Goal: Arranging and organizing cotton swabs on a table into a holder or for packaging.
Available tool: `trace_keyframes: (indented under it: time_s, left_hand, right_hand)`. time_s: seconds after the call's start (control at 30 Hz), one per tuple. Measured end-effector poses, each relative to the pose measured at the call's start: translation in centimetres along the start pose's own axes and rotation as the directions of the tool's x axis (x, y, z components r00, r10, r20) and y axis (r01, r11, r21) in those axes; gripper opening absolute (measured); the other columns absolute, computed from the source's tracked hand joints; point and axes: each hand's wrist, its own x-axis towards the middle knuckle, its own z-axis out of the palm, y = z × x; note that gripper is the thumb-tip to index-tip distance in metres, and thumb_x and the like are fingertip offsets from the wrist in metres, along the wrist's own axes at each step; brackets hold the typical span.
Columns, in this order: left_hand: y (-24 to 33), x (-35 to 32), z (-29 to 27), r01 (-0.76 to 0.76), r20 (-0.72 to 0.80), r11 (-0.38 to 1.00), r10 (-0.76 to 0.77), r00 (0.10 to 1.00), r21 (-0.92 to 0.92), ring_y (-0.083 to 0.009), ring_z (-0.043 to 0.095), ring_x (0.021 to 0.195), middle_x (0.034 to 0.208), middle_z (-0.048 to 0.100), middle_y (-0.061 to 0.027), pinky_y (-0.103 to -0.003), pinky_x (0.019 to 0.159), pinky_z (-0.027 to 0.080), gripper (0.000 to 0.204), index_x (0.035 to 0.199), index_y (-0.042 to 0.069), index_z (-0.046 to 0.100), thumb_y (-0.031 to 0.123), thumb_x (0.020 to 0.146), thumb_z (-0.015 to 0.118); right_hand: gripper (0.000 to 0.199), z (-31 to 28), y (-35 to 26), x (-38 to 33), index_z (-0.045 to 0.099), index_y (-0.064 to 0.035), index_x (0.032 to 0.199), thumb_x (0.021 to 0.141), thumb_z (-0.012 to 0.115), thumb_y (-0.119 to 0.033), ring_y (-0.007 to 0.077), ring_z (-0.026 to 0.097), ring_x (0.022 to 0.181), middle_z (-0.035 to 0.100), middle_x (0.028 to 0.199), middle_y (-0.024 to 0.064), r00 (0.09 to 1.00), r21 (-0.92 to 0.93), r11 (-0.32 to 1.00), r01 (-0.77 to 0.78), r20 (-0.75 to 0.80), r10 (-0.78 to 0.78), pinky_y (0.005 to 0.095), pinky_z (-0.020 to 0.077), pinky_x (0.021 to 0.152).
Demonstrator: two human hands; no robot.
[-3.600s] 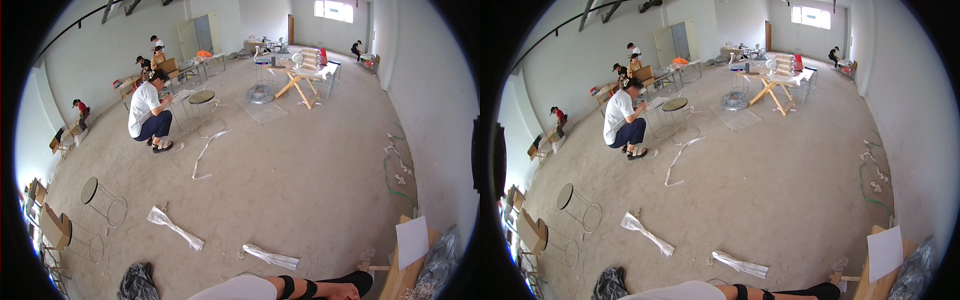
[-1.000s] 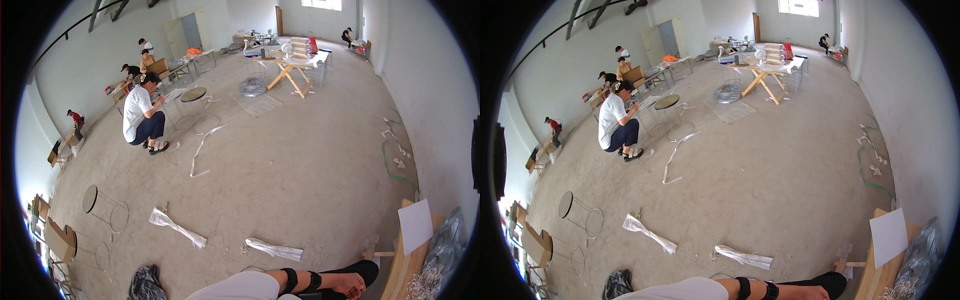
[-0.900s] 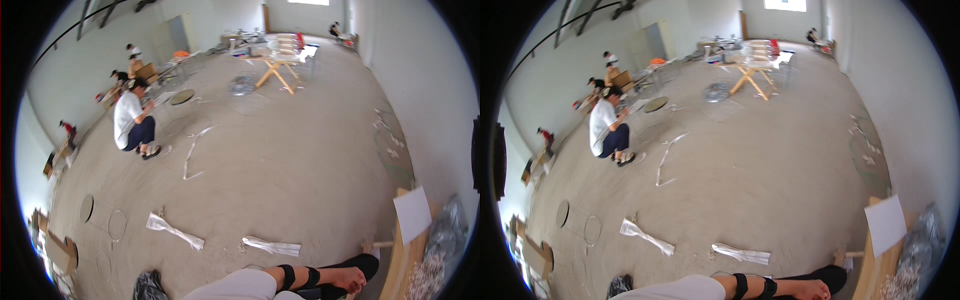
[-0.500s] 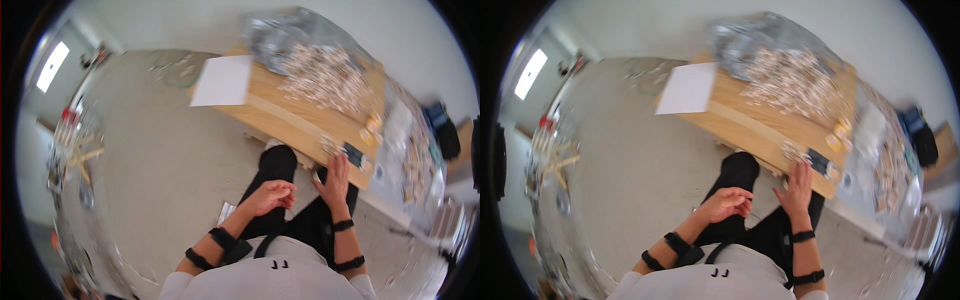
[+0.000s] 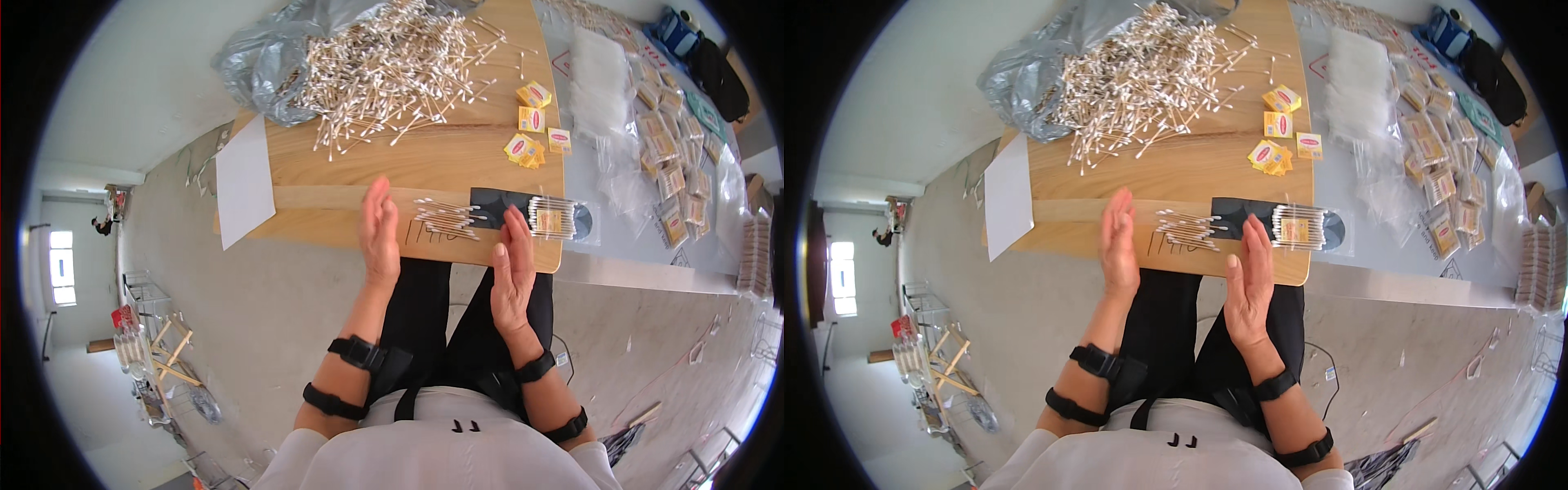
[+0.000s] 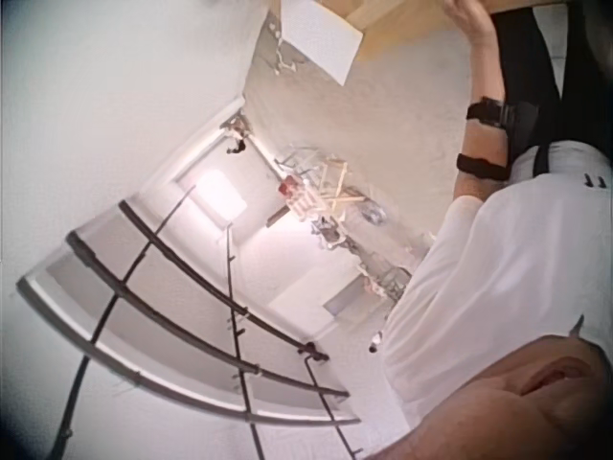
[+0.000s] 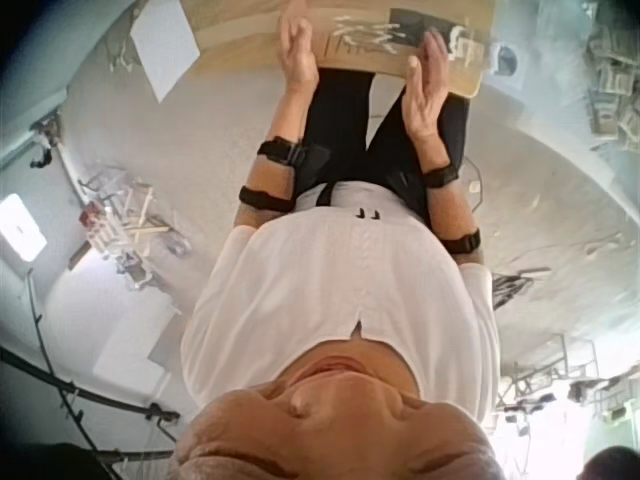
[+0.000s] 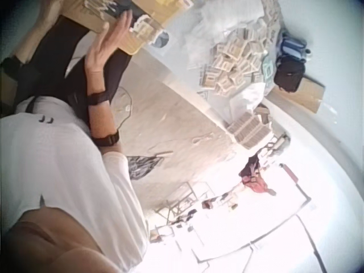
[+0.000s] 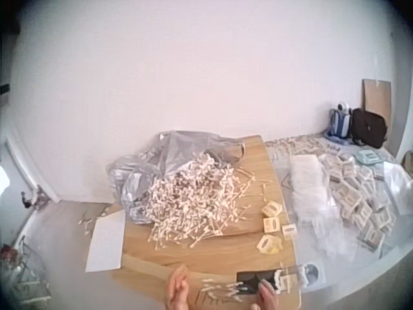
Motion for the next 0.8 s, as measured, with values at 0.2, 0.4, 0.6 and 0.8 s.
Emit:
trace_keyframes:
  time_s: [0.2,0.4,0.6,0.8]
  left_hand:
    - [-1.7,1.8,2.9,-0.044,0.114,0.996,0.052,0.992,-0.072,-0.0308,0.035,0.133,0.141,0.037,-0.0209,-0.042,0.112,0.024,0.060,0.137,-0.006,0.034,0.041,0.100,0.034]
    - [-1.3,0.5,3.4,-0.057,0.189,0.993,0.075,0.979,-0.099,-0.0268,0.036,0.133,0.140,0.040,-0.0179,-0.041,0.111,0.025,0.059,0.139,-0.004,0.033,0.041,0.100,0.034]
    - [-0.7,-1.5,3.4,-0.527,0.546,0.194,-0.065,0.835,0.828,-0.0309,0.020,0.141,0.151,0.023,-0.0190,-0.045,0.114,0.016,0.077,0.144,-0.002,0.023,0.044,0.090,0.053]
    - [-0.8,-1.8,3.0,-0.557,0.574,0.222,-0.014,0.819,0.800,-0.0306,0.015,0.142,0.151,0.020,-0.0200,-0.052,0.114,0.012,0.085,0.144,-0.001,0.022,0.051,0.086,0.056]
  right_hand:
    - [0.045,2.4,1.5,3.0,0.035,0.0040,0.139,0.100,0.040,-0.017,0.0249,0.028,0.137,0.027,0.148,0.0164,1.000,0.058,0.998,0.024,-0.011,-0.024,0.0355,0.0222,0.112]
    - [0.044,3.9,1.7,3.9,0.038,0.0026,0.138,0.101,0.039,-0.021,0.0234,0.032,0.134,0.031,0.147,0.0149,0.993,0.045,0.993,0.105,-0.066,-0.102,0.0338,0.0261,0.110]
    - [0.046,2.9,0.9,2.7,0.042,0.0057,0.134,0.101,0.041,-0.026,0.0203,0.038,0.131,0.039,0.142,0.0141,0.957,0.245,0.965,-0.096,-0.245,0.157,0.0326,0.0287,0.111]
    - [0.038,2.7,-0.1,0.2,0.052,0.0038,0.126,0.100,0.045,-0.023,0.0181,0.041,0.127,0.044,0.138,0.0126,0.963,0.056,0.995,-0.084,-0.251,0.096,0.0303,0.0327,0.107]
